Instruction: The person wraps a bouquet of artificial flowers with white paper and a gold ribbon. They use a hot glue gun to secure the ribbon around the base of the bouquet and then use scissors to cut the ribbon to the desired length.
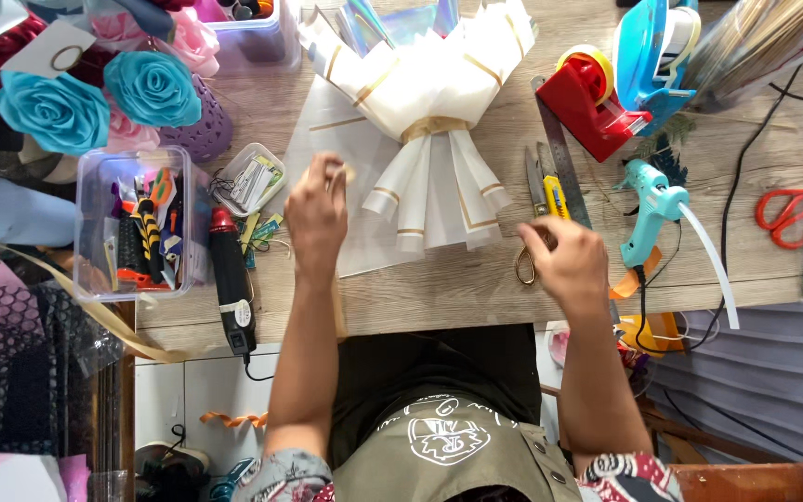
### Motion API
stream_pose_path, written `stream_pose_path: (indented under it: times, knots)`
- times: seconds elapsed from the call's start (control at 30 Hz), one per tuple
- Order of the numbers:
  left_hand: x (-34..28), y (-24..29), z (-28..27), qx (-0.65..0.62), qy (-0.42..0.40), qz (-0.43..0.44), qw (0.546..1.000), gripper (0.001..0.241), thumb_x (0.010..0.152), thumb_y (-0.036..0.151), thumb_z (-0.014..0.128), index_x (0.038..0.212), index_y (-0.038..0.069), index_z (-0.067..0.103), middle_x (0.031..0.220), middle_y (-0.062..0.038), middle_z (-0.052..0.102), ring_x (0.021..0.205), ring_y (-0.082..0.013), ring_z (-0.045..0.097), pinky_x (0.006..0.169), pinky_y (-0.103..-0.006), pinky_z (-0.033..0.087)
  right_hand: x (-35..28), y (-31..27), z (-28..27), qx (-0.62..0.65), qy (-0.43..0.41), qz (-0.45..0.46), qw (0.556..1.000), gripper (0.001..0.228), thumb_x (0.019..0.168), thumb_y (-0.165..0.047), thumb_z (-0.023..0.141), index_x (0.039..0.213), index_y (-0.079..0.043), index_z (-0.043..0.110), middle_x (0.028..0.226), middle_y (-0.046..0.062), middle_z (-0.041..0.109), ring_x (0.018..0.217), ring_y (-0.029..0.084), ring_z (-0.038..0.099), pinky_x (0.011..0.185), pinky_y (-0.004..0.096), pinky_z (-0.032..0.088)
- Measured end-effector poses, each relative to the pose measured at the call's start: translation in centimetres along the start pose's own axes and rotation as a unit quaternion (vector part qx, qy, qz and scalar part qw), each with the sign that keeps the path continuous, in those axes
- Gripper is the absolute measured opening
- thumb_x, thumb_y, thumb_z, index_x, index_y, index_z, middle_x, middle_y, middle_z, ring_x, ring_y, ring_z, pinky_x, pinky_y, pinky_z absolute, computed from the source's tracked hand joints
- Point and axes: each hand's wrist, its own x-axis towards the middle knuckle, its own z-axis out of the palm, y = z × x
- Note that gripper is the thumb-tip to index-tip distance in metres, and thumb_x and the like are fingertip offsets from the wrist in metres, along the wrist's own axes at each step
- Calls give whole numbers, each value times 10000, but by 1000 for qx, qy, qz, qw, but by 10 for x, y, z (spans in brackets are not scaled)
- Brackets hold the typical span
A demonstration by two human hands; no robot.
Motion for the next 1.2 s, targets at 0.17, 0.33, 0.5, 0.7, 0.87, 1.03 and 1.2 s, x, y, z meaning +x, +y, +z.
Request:
stream_pose_path:
  times: [0.17, 0.33, 0.5, 0.7, 0.87, 1.03, 1.2]
  knots:
    - [61, -29, 51, -107, -61, -28, 992, 129, 1034, 238, 677, 1091, 249, 792, 929, -61, 809, 924, -313, 810, 855, -456, 620, 73, -18, -10, 152, -18, -38, 987, 170, 1065, -371, 807, 1119, -218, 858, 886, 53, 801, 867, 219, 781, 831, 401, 616]
    - [86, -51, 98, -188, -113, -83, 972, 229, 976, 416, 753, 1086, 258, 876, 941, -74, 829, 978, -288, 821, 841, -438, 618, 141, -32, 13, 353, -89, 12, 931, 215, 1117, -239, 711, 1181, -47, 785, 996, 153, 803, 915, 201, 778, 863, 346, 668]
    - [73, -22, 91, -248, -184, -177, 935, 432, 1032, 549, 682, 1165, 191, 884, 1090, -152, 836, 1078, -267, 764, 954, -413, 583, 182, -31, 40, 432, -208, 116, 870, 532, 1034, -412, 825, 1317, 31, 738, 1127, 155, 804, 971, 199, 790, 862, 306, 674]
    - [66, 18, 73, -288, -174, -226, 914, 582, 916, 619, 841, 1250, 142, 855, 1150, -167, 833, 1140, -297, 791, 962, -409, 601, 199, -4, 94, 431, -135, 112, 885, 684, 883, -419, 1010, 1363, -39, 706, 1139, 130, 781, 955, 203, 780, 807, 311, 691]
    - [65, -4, 96, -378, -118, -234, 888, 507, 871, 450, 966, 1231, 113, 848, 1135, -128, 847, 1055, -202, 797, 927, -339, 637, 188, 10, 113, 520, -71, 102, 845, 434, 917, -248, 980, 1139, -85, 645, 1000, 44, 729, 898, 146, 751, 798, 239, 661]
    - [64, -11, 106, -549, -90, -209, 804, 367, 898, 149, 936, 1229, 44, 815, 1085, -110, 844, 934, -185, 826, 889, -354, 699, 161, -34, 66, 563, -49, -43, 824, 394, 946, -119, 927, 1241, -29, 681, 1142, 142, 773, 1092, 209, 778, 981, 358, 657]
    - [62, -8, 96, -553, -91, -117, 820, 463, 866, 123, 965, 1291, 82, 785, 1166, -149, 825, 962, -212, 819, 917, -394, 701, 165, -25, 85, 645, -43, -96, 757, 537, 880, -18, 918, 1328, 17, 625, 1241, 174, 779, 1194, 237, 763, 1041, 423, 643]
